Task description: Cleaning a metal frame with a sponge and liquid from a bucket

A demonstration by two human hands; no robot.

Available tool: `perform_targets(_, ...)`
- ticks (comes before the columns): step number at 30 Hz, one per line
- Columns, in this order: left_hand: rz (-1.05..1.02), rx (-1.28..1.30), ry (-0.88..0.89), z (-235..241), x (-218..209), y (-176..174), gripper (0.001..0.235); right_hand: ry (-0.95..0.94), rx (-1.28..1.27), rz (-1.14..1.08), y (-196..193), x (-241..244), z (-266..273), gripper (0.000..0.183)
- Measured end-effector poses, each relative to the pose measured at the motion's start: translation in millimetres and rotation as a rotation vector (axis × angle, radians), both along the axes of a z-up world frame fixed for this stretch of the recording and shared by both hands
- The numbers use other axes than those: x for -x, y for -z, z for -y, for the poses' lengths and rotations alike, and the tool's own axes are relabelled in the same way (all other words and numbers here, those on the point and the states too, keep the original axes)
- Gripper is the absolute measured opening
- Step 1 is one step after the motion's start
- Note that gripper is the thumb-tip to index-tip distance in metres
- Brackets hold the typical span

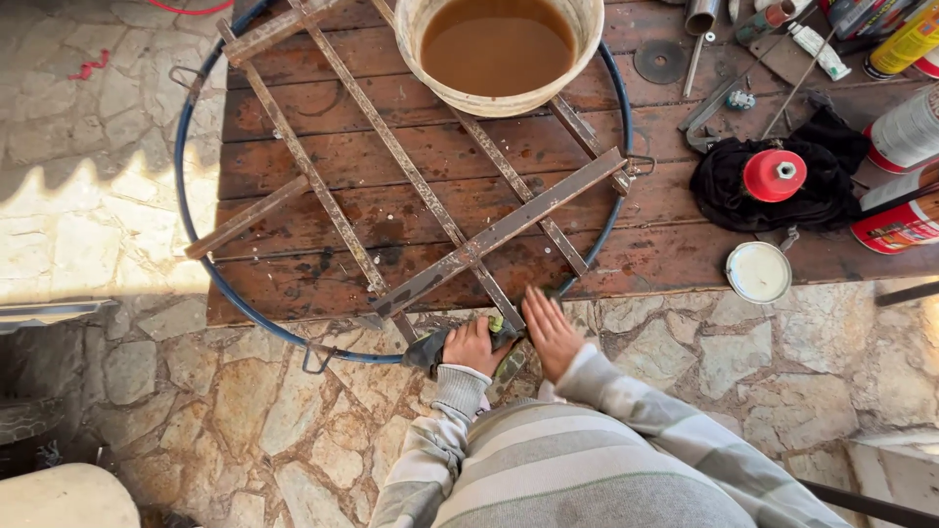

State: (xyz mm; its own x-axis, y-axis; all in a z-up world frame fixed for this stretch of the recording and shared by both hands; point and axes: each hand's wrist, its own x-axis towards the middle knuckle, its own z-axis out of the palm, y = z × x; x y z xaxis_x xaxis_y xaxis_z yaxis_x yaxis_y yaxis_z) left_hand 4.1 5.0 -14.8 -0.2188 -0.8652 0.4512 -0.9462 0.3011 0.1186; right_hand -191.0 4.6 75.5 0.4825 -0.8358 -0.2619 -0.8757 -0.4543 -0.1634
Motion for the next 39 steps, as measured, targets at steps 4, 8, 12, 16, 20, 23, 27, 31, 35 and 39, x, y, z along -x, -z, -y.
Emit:
perform_targets(4, -0.010, -0.020, -0.005, 2, -1, -3, 0.071, -0.087, 0.375, -0.028, 35, 32, 6, 0.119)
perform_targets(8, 0.006, -0.035, 0.008, 0, -2, -8, 0.070, -0.019, 0.053, -0.019, 31, 21, -3, 0.100)
perform_targets(12, -0.018, -0.055, 0.007, 0, -1, -10, 0.069, 0.017, 0.448, 0.127, 35, 44, 5, 0.090)
perform_targets(16, -0.003, -0.057, 0.003, 2, -1, -8, 0.069, -0.091, -0.123, -0.269, 14, 15, -5, 0.098)
perform_targets(20, -0.014, -0.126, 0.014, -3, 2, -10, 0.067, 0.060, 0.213, -0.123, 34, 31, -8, 0.105)
perform_targets(23, 0.000, -0.114, 0.016, -1, 0, -8, 0.067, 0.018, 0.050, -0.178, 15, 14, -8, 0.103)
perform_targets(27, 0.007, -0.141, 0.017, 2, -2, -6, 0.067, 0.086, 0.416, 0.160, 45, 31, -2, 0.102)
perform_targets(31, -0.005, -0.119, 0.025, 1, -1, -12, 0.067, -0.035, 0.398, 0.091, 48, 19, -14, 0.106)
perform_targets(35, -0.014, -0.142, 0.029, -3, 0, -8, 0.066, 0.014, 0.357, 0.053, 55, 17, -15, 0.113)
perform_targets(39, -0.010, -0.138, 0.032, -3, 1, -11, 0.064, 0.122, 0.246, -0.029, 33, 25, -2, 0.112)
